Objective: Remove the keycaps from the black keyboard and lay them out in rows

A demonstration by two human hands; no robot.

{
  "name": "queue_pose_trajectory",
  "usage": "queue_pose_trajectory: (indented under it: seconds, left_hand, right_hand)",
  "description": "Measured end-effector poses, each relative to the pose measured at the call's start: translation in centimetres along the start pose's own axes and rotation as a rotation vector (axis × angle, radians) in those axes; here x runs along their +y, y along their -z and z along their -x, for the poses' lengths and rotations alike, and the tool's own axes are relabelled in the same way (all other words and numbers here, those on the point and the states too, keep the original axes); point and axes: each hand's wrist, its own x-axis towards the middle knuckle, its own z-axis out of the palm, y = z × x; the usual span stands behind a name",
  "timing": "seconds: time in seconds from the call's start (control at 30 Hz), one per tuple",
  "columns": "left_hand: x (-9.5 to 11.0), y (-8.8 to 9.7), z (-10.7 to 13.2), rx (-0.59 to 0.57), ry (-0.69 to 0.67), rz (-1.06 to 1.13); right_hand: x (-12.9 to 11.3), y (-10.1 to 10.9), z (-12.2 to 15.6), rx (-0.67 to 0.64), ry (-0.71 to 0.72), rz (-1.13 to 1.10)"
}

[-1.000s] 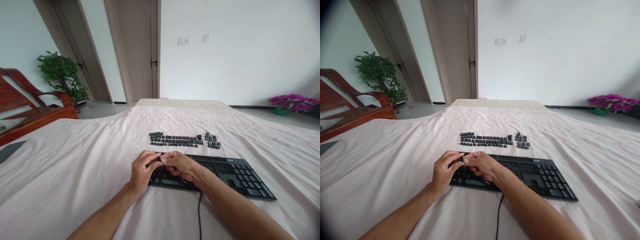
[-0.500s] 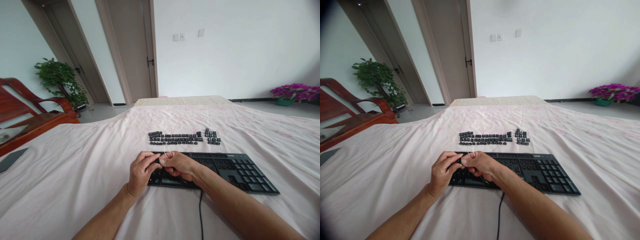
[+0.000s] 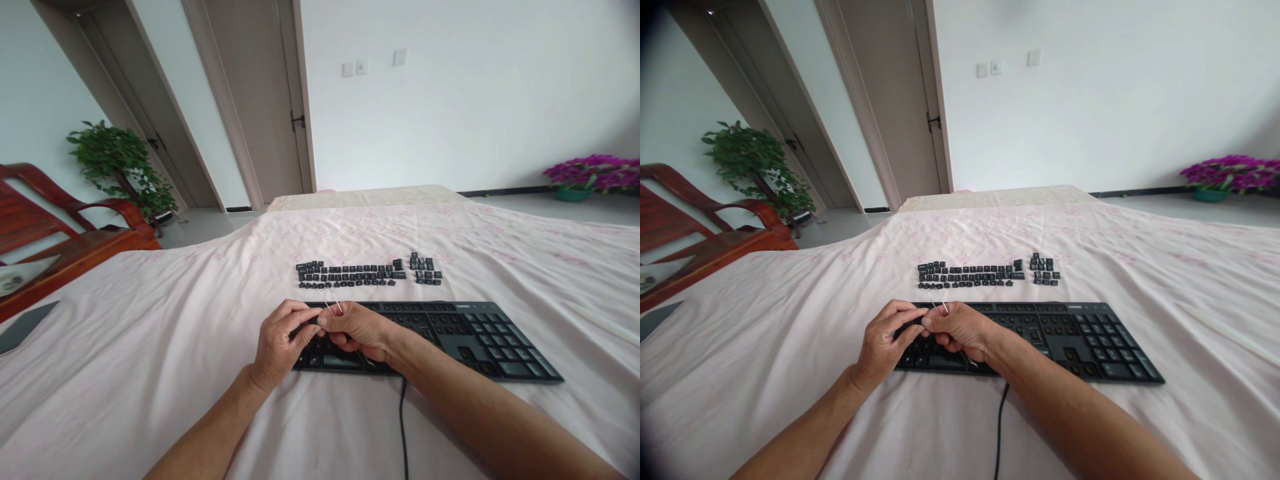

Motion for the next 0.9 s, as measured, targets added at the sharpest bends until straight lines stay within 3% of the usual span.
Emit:
queue_pose_trajectory:
  seconds: [0.37, 0.63, 0.9]
  left_hand:
    - [0.17, -0.42, 0.02, 0.047, 0.099, 0.113]
    - [0.47, -0.46, -0.02, 0.051, 0.076, 0.160]
    - [0.32, -0.07, -0.25, 0.027, -0.010, 0.065]
  right_hand:
    - [0.08, -0.41, -0.06, 0.009, 0.004, -0.039]
    - [0.27, -0.58, -0.12, 0.004, -0.007, -0.110]
    - [0.50, -0.76, -0.17, 0.037, 0.015, -0.093]
